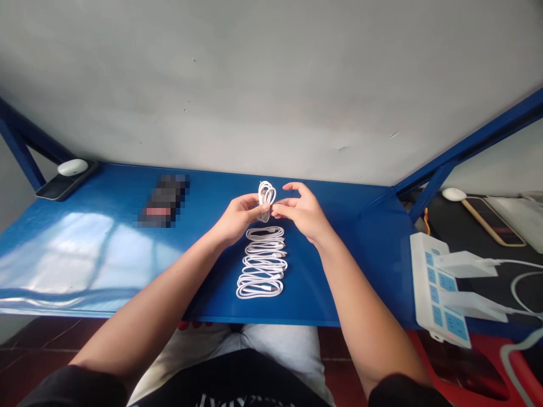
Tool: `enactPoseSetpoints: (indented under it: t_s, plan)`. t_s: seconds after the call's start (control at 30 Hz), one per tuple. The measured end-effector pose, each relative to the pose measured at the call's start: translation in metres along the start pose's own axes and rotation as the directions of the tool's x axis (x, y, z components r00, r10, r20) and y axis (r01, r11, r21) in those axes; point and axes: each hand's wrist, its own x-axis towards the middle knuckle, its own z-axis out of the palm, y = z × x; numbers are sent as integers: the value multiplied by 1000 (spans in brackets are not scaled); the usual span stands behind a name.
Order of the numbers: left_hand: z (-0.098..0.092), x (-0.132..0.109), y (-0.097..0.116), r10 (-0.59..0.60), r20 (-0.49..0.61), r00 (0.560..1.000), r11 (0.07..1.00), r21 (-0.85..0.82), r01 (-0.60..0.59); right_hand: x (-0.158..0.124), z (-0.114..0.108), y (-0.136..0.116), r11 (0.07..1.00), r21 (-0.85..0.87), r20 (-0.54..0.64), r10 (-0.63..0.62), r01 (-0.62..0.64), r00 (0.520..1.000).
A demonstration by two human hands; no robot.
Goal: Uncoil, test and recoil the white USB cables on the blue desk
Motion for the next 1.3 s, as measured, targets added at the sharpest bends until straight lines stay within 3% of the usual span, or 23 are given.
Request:
enactPoseSetpoints:
  t_s: [0.13,0.27,0.43,0.63,0.73,0.83,1.03,1.17,1.3]
  plan:
    - [-3,0,1,-46,10,999,998,-49,46,1,-6,-2,982,126,79,134,-143,988]
    - [-5,1,-2,-21,19,1000,998,55,20,1,-8,-2,976,142,82,153,-163,985]
    - [-3,2,-7,87,-40,995,965,251,-74,0,-5,-5,990,46,-23,132,-131,991]
    - [2,2,-13,255,-138,957,883,436,-172,-1,1,-2,993,-23,15,119,-119,993]
    - [3,3,-14,265,-120,957,903,379,-203,1,0,1,990,-104,-38,92,-96,995]
    - [2,5,-15,249,-153,956,939,279,-200,2,-1,3,980,-197,-22,-9,4,1000]
    - [1,6,-14,84,-148,985,996,10,-83,5,5,14,929,-290,-33,-249,229,968]
    - [2,5,-10,-40,-80,996,988,-153,28,8,5,19,919,-291,-22,-283,264,959]
    - [3,3,-5,-92,-32,995,968,-237,81,8,7,20,926,-263,-3,-280,269,960]
